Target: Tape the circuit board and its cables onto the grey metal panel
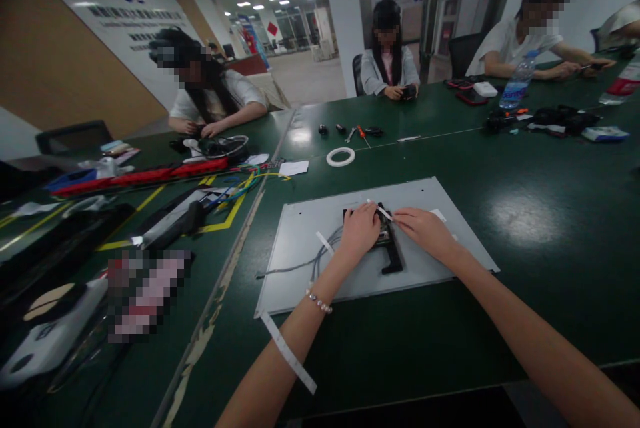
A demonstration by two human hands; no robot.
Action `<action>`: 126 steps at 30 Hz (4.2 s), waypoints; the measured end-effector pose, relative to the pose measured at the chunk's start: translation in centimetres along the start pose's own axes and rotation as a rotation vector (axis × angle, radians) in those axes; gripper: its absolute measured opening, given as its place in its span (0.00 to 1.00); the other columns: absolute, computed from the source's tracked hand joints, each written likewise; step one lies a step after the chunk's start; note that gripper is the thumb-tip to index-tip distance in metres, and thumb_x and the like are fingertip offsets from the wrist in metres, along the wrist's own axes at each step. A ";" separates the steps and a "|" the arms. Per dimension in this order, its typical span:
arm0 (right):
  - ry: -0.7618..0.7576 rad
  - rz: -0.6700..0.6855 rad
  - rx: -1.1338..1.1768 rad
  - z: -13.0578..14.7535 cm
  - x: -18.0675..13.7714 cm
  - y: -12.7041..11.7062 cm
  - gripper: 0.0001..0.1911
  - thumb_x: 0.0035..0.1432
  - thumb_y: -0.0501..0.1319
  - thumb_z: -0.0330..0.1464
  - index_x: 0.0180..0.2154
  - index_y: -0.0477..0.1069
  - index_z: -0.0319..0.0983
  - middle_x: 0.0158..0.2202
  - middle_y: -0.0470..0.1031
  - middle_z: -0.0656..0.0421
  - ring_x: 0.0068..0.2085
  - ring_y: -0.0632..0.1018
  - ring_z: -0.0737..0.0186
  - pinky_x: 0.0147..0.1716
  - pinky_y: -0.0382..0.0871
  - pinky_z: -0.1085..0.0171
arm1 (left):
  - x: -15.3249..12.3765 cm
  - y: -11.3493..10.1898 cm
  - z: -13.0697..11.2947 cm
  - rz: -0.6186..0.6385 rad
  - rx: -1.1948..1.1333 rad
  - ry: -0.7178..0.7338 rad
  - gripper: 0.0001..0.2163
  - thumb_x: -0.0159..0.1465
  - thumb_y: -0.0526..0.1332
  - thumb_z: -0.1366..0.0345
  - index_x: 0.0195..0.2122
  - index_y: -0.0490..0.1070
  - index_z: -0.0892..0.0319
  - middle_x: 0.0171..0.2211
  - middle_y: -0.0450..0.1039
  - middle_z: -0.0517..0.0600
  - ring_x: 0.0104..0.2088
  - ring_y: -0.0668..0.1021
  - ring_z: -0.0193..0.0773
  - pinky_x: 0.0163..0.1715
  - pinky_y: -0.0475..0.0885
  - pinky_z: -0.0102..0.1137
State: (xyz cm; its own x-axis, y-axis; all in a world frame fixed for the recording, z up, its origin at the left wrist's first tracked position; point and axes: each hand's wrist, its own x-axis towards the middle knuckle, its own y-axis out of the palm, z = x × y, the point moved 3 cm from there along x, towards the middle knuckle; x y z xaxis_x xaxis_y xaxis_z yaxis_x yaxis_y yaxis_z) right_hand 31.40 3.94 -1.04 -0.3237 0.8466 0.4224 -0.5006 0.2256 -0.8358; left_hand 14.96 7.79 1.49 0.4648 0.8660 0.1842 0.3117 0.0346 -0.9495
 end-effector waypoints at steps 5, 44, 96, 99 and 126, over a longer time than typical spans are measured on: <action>-0.052 0.012 -0.037 0.4 0.0 -0.1 0.15 0.63 0.52 0.30 0.46 0.75 0.41 0.46 0.74 0.55 0.46 0.75 0.57 0.46 0.70 0.55 | 0.0 -0.1 0.0 -0.010 0.004 -0.005 0.13 0.66 0.47 0.69 0.48 0.66 0.59 0.54 0.69 0.55 0.57 0.67 0.42 0.56 0.57 0.41; 0.030 0.468 -0.118 0.0 -2.9 -0.7 0.32 0.63 0.44 0.53 0.65 0.49 0.53 0.67 0.42 0.65 0.66 0.49 0.50 0.63 0.46 0.47 | 0.1 0.4 0.1 -0.029 0.065 -0.007 0.15 0.67 0.47 0.68 0.50 0.68 0.59 0.55 0.68 0.54 0.57 0.67 0.42 0.56 0.58 0.42; 0.591 0.136 1.208 18.4 -6.0 -1.6 0.14 0.52 0.64 0.43 0.31 0.70 0.38 0.24 0.70 0.62 0.22 0.66 0.73 0.20 0.57 0.72 | -0.1 0.5 -0.6 -0.011 0.057 0.006 0.14 0.67 0.45 0.67 0.46 0.68 0.61 0.51 0.70 0.57 0.52 0.70 0.46 0.52 0.60 0.43; 0.557 0.135 1.066 11.6 -4.1 -5.1 0.15 0.51 0.64 0.44 0.32 0.71 0.39 0.23 0.67 0.62 0.23 0.65 0.73 0.22 0.57 0.71 | -0.2 0.5 -0.8 -0.004 0.047 0.006 0.14 0.67 0.46 0.67 0.46 0.68 0.60 0.50 0.71 0.58 0.52 0.70 0.46 0.53 0.61 0.43; 0.540 0.386 0.399 0.8 -2.6 -1.9 0.17 0.54 0.58 0.44 0.32 0.72 0.36 0.19 0.68 0.63 0.21 0.68 0.70 0.28 0.61 0.68 | -1.8 -5.1 -4.3 0.680 -0.062 0.434 0.11 0.62 0.51 0.72 0.27 0.71 0.58 0.27 0.76 0.50 0.24 0.74 0.33 0.28 0.67 0.27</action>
State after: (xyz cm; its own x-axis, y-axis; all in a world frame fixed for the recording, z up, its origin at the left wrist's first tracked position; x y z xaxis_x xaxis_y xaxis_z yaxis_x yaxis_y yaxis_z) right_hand 32.55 0.86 -0.25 -0.1490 0.9707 -0.1887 -0.7165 -0.2375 -0.6559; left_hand 16.06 3.93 7.07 0.8453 0.4164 -0.3348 -0.1156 -0.4692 -0.8755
